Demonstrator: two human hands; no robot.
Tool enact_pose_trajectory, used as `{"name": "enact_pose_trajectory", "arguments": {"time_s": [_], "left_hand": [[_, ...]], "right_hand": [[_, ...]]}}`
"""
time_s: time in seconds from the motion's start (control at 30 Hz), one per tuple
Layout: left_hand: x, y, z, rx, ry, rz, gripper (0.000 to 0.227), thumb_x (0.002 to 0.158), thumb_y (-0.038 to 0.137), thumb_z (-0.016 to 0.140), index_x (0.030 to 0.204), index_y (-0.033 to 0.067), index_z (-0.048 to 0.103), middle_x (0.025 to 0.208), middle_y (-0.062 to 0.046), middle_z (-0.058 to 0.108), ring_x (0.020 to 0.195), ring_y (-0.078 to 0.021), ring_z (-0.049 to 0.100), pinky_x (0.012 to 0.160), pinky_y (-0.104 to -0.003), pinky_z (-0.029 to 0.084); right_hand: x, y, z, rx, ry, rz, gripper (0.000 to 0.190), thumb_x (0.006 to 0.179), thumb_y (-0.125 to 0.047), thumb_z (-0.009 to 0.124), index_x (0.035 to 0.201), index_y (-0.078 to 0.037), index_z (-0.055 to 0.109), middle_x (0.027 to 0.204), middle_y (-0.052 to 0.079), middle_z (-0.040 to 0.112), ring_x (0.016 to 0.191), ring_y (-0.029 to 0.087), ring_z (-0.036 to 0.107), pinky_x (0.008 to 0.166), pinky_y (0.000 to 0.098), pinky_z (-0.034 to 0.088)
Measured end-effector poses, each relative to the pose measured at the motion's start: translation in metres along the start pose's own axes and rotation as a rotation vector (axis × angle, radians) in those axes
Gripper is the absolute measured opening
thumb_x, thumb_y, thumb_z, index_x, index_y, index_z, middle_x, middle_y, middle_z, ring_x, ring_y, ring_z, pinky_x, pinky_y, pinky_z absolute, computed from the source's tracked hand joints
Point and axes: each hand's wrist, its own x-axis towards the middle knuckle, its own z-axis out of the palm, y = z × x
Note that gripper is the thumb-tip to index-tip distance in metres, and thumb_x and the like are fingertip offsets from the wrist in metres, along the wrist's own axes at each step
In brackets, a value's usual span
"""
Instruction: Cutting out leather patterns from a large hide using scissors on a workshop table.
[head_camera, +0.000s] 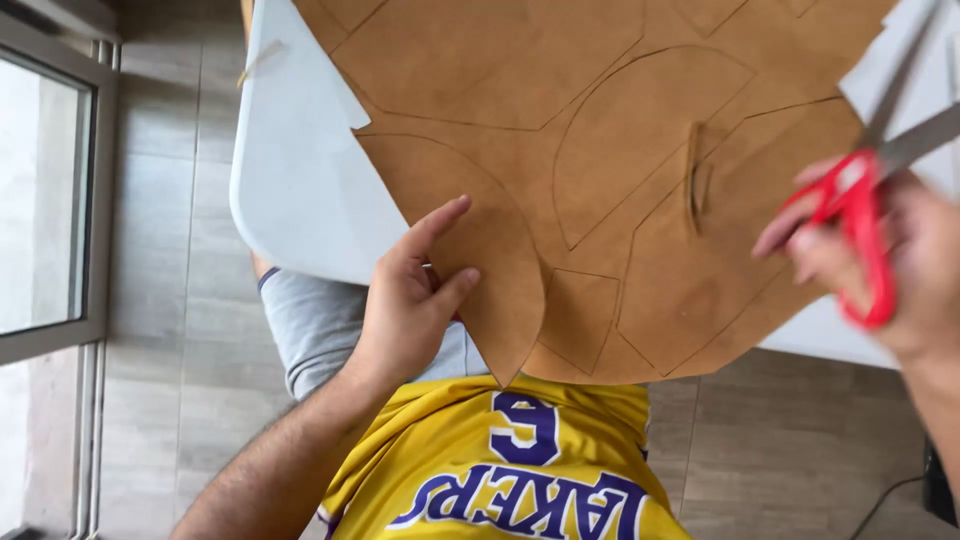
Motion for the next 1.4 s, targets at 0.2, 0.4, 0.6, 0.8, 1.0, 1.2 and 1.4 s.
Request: {"name": "enact_pose_trajectory", "arguments": {"time_s": [0.2,0.4,0.6,0.8,1.0,1.2,1.4], "left_hand": [[-0.017,0.0,0.002,0.186,0.04,0.027,0.058,0.089,-0.001,0.067,0.145,0.013,0.06,0.114,0.009,0.066,0.066,-0.0013,0.039,0.055,-0.016,0.036],[-0.02,-0.002,0.005,0.066,0.002,0.112,0.062,0.092,-0.002,0.066,0.151,0.0111,0.049,0.143,-0.006,0.063,0.121,-0.0091,0.061,0.095,-0.019,0.054],[-0.021,0.003,0.001,-0.074,0.009,0.131,0.068,0.094,-0.005,0.066,0.156,0.005,0.039,0.155,-0.011,0.05,0.139,-0.0143,0.051,0.111,-0.021,0.047],[-0.023,0.005,0.006,0.022,0.139,0.159,0.056,0.094,0.007,0.072,0.146,0.0012,0.051,0.15,-0.013,0.058,0.14,-0.0176,0.054,0.121,-0.029,0.046],[-0.026,0.003,-0.003,0.068,0.074,0.184,0.064,0.091,0.011,0.079,0.149,0.0059,0.05,0.151,-0.011,0.058,0.142,-0.0162,0.053,0.124,-0.029,0.043],[-0.031,-0.012,-0.008,0.069,-0.081,0.213,0.082,0.087,0.014,0.082,0.155,0.0012,0.038,0.161,-0.015,0.044,0.155,-0.0242,0.039,0.134,-0.037,0.029],[-0.033,-0.021,-0.012,0.062,-0.13,0.215,0.084,0.086,0.017,0.083,0.155,0.0,0.038,0.161,-0.015,0.045,0.153,-0.0204,0.041,0.132,-0.035,0.028]], "right_hand": [[-0.083,-0.064,0.079,0.118,-0.667,0.423,0.023,0.078,-0.03,0.078,0.083,-0.008,0.083,0.087,0.001,0.09,0.065,0.009,0.081,0.06,0.0234,0.063],[-0.092,-0.073,0.101,0.331,-0.743,0.704,0.036,0.08,-0.023,0.074,0.103,0.004,0.08,0.063,0.007,0.076,0.053,0.015,0.073,0.045,0.0303,0.064],[-0.082,-0.086,0.1,0.407,-0.688,0.595,0.035,0.081,-0.028,0.072,0.096,0.003,0.075,0.064,0.004,0.07,0.054,0.015,0.072,0.049,0.0296,0.062],[-0.104,-0.084,0.102,0.354,-0.743,0.855,0.032,0.077,-0.019,0.077,0.099,0.004,0.083,0.066,0.008,0.075,0.05,0.016,0.077,0.044,0.0284,0.065],[-0.081,-0.088,0.133,0.556,-0.66,0.768,0.031,0.082,-0.016,0.075,0.103,0.008,0.074,0.07,0.013,0.076,0.056,0.019,0.075,0.048,0.0305,0.065],[-0.076,-0.082,0.151,0.485,-0.612,0.583,0.023,0.082,-0.022,0.074,0.082,0.0,0.068,0.061,0.01,0.074,0.051,0.017,0.073,0.043,0.0275,0.061],[-0.084,-0.077,0.159,0.314,-0.505,0.467,0.025,0.079,-0.027,0.077,0.079,-0.006,0.064,0.061,-0.004,0.06,0.049,0.006,0.053,0.039,0.0226,0.042]]}}
